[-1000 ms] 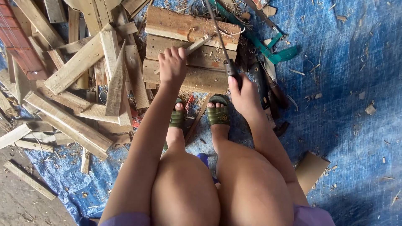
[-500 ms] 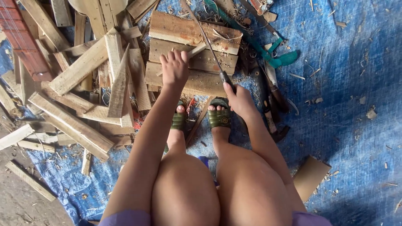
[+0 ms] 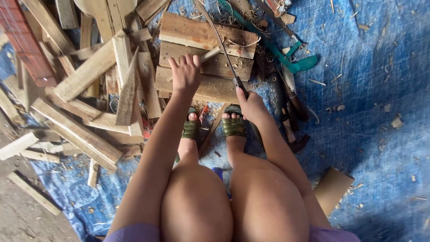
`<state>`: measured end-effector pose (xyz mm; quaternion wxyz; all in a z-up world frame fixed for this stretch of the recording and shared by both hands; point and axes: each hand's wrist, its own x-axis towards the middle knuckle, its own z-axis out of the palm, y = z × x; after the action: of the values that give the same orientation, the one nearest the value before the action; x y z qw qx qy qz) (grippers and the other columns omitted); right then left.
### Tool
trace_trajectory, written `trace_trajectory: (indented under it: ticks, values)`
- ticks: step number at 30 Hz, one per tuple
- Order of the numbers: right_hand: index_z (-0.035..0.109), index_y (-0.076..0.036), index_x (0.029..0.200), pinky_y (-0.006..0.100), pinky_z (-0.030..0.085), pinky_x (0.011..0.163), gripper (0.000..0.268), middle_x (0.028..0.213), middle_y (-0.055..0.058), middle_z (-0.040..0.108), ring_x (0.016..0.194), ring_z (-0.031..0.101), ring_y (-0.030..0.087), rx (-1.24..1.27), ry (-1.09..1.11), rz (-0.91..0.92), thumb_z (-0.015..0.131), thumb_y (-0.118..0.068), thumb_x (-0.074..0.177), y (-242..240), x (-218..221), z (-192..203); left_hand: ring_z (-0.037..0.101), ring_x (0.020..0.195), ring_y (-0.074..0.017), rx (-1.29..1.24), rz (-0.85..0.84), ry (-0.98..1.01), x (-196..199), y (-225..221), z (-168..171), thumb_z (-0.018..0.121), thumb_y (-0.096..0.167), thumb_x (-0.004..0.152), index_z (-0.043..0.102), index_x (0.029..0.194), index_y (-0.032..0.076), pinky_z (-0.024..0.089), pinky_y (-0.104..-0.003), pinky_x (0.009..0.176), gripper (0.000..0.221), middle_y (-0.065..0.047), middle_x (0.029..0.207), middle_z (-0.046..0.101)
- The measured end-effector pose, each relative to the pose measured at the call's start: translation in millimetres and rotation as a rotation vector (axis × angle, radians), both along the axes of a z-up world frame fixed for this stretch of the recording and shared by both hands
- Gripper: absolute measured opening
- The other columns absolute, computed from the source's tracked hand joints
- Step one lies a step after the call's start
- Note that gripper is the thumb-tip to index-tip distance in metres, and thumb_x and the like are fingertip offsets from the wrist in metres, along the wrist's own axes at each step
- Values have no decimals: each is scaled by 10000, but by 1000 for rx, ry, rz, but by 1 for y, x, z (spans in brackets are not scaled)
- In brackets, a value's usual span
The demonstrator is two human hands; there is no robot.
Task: Shaping a piece of wood by shaving it with a large blade while sitting on a stool.
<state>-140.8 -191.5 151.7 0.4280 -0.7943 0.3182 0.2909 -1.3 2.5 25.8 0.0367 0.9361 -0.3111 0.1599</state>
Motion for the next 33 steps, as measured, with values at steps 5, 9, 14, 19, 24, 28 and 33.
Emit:
trace_trajectory:
  ticks: [5,9,14,19,24,28,33]
  values:
    - [610,10,836,323,547,422,649,516,140,617,416,649,230,187,-122,-82,382,-544,1085,-10,-11,-35,580,738,-334,-15,11,23,1,1,-7,533,118,900,483,930,119,385,-627,854,58,-90,836,533]
    - [619,-4,863,321,553,438,535,552,138,642,428,657,210,181,-241,-84,430,-447,1095,-1,-4,-6,596,756,-319,12,23,20,0,1,0,507,100,923,461,935,124,384,-599,845,53,-78,847,535]
    - [595,85,1079,347,553,496,435,599,140,644,504,679,233,-4,-434,-88,476,-333,1084,-4,-3,38,576,736,-342,-22,-2,6,0,3,-13,533,125,909,451,921,122,387,-617,841,82,-89,815,511]
    - [640,33,985,396,557,502,665,544,122,650,503,693,258,21,-100,-11,381,-574,1069,-3,2,-10,574,716,-337,-15,19,-42,0,-2,-7,540,108,908,476,912,120,397,-644,869,66,-77,799,514]
    - [614,-14,837,353,552,488,669,465,130,600,434,667,265,165,-49,-27,353,-581,1079,-1,1,-6,568,728,-354,-29,34,-47,1,-3,-16,570,139,855,474,880,110,400,-678,861,103,-97,791,500]
    - [614,-18,805,343,537,433,657,459,138,588,382,621,238,282,-86,-103,377,-561,1088,-14,-9,-41,543,708,-331,-49,32,-76,-1,-4,-13,549,92,843,467,856,115,428,-596,774,86,-91,766,488]
    - [657,-34,814,313,535,411,563,506,90,616,393,630,189,217,-216,-118,430,-457,1109,-9,5,1,539,685,-313,-48,26,-79,0,-3,-6,559,111,852,480,851,127,432,-516,705,81,-64,767,492]
